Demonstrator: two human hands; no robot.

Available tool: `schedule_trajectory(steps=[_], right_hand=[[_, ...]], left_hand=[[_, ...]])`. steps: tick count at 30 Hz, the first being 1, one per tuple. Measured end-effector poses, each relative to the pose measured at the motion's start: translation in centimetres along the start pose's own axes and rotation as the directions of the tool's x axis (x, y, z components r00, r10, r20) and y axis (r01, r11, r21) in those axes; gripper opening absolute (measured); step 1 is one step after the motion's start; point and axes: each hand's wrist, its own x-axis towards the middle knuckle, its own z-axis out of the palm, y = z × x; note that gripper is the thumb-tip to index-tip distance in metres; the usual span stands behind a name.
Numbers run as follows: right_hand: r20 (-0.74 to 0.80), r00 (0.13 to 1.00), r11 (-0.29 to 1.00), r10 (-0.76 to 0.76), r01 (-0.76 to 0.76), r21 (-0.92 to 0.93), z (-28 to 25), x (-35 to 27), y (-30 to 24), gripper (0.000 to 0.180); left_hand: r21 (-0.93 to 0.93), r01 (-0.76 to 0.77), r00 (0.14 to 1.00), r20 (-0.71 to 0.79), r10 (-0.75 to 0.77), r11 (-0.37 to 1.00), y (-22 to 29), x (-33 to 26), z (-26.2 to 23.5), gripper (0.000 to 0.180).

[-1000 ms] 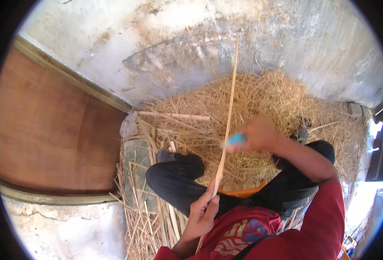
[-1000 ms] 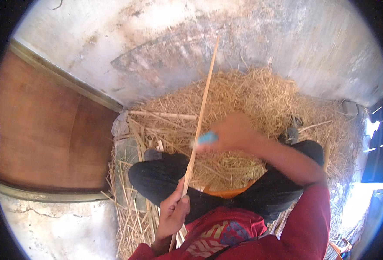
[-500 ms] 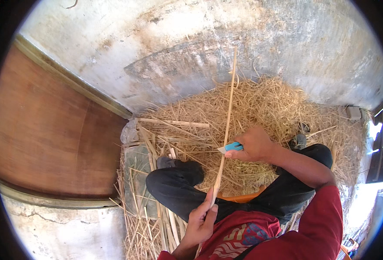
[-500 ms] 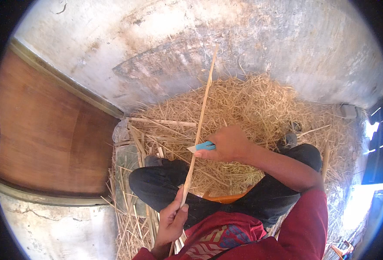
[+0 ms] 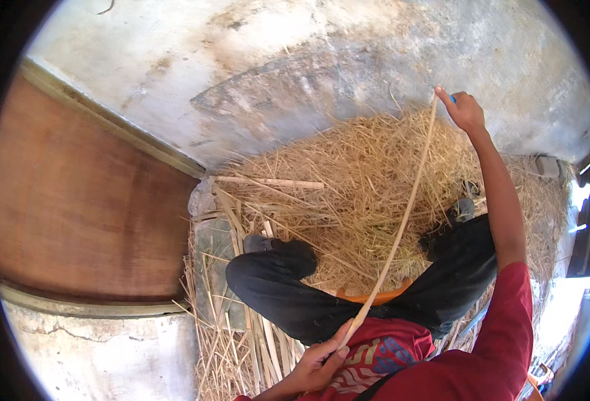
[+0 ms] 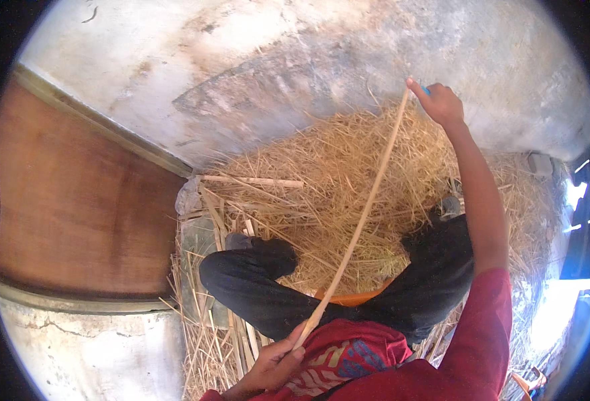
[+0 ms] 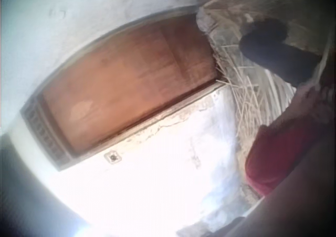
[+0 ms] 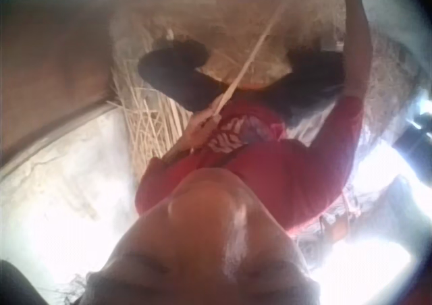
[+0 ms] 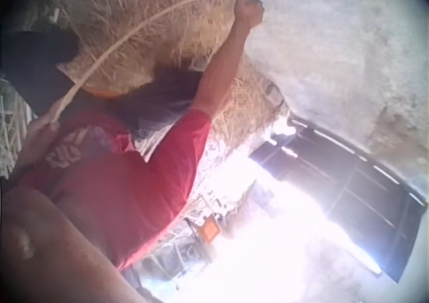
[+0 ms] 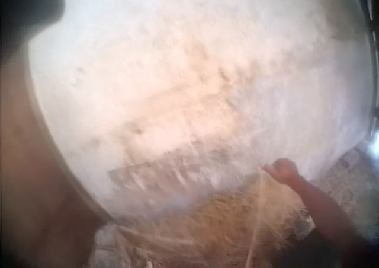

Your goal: The person sits cross-legged on a pile of straw and uses a small blue knife to peel the bark off a long, thin wooden stick. They hold the stick with their left hand and scrape downwards with the knife in their right hand, repeating the motion along the length of the stick.

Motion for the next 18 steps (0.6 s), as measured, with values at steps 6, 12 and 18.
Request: schedule_trajectory(steps=[6,12,18], right_hand=[[-0.057,0.958,0.960,0.281,-0.279,0.034,1.0,2.5,10.5,0.100],[0.304,0.934,0.961,-0.185,0.107,0.257,1.8,-7.6,-6.2,0.081],[0.297,0.556,0.631,-0.776,0.681,0.373,1.1,-21.8,-12.9,0.074]], left_hand=[[0.175,0.046,0.999,0.007,-0.048,0.983,-2.4,-2.3,-1.2,0.052],[-0.635,-0.098,0.983,-0.181,-0.025,0.766,-2.1,4.0,-0.3,0.052],[-0.769,-0.078,0.997,-0.055,0.056,0.635,0.3,6.3,-1.7,0.049]])
